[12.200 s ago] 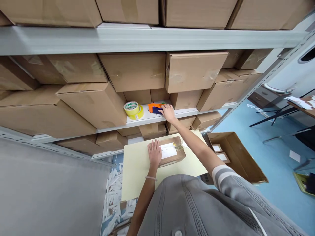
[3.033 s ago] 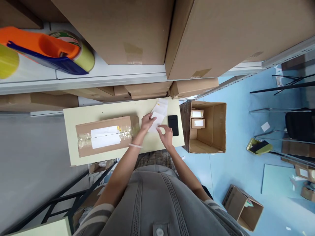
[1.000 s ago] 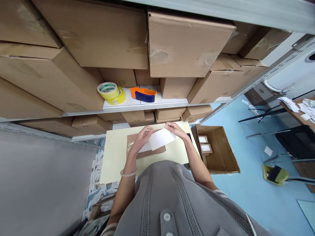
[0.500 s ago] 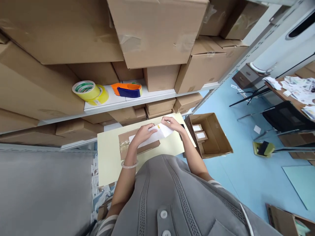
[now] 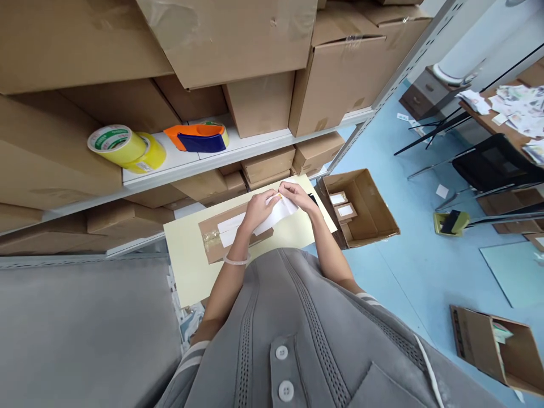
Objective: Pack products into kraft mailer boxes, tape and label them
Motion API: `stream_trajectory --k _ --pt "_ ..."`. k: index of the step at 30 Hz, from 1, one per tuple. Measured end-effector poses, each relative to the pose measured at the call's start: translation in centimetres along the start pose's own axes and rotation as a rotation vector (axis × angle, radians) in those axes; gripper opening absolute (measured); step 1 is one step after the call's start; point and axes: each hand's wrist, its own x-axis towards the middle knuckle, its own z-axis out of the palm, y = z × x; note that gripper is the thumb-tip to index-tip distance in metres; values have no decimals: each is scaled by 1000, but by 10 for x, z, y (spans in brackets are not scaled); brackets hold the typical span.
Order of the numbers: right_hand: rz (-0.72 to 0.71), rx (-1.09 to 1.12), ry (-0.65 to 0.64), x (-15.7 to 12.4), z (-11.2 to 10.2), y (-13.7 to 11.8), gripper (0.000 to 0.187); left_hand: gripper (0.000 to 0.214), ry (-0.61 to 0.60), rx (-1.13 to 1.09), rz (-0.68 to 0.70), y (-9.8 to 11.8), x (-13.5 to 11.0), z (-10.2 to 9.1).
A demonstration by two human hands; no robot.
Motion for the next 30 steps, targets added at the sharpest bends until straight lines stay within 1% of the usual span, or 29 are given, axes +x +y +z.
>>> stream_trajectory --k 2,6,9,12,14,15,16,17,18,20,22,23,26,30 --pt "-2 -15 81 3 -2 10 50 25 64 38 -33 -2 1 6" --pt "-40 -47 377 12 -10 32 47 24 254 67 -152 -6 -2 13" --pt "-4 -166 611 17 -25 45 44 25 390 23 -227 -11 -9 10" --pt "69 -339 829 23 -45 54 42 24 463 -9 -256 -19 -16 4" --pt "104 -453 895 32 -58 59 42 24 475 -26 -261 -24 -19 2" --pt "122 -510 889 37 -63 62 41 25 475 -34 -264 -25 -20 2" --pt "147 -570 856 44 -66 65 40 25 471 -43 -267 -27 -21 2" --pt "182 -635 794 51 -68 68 39 26 465 -54 -270 -28 -22 3" --pt "228 -711 694 58 -67 71 38 27 458 -67 -273 -28 -22 3" --pt "314 -857 434 69 -60 78 38 28 446 -98 -275 -29 -24 4" --pt "349 -947 193 77 -48 85 38 28 436 -130 -281 -30 -28 3" --pt "344 -970 107 79 -42 89 37 29 435 -145 -287 -31 -30 3" --pt "298 -1013 -49 79 -28 97 27 29 450 -190 -315 -35 -39 0" --pt "242 -1074 -209 76 -26 100 12 27 477 -233 -361 -40 -50 -1"
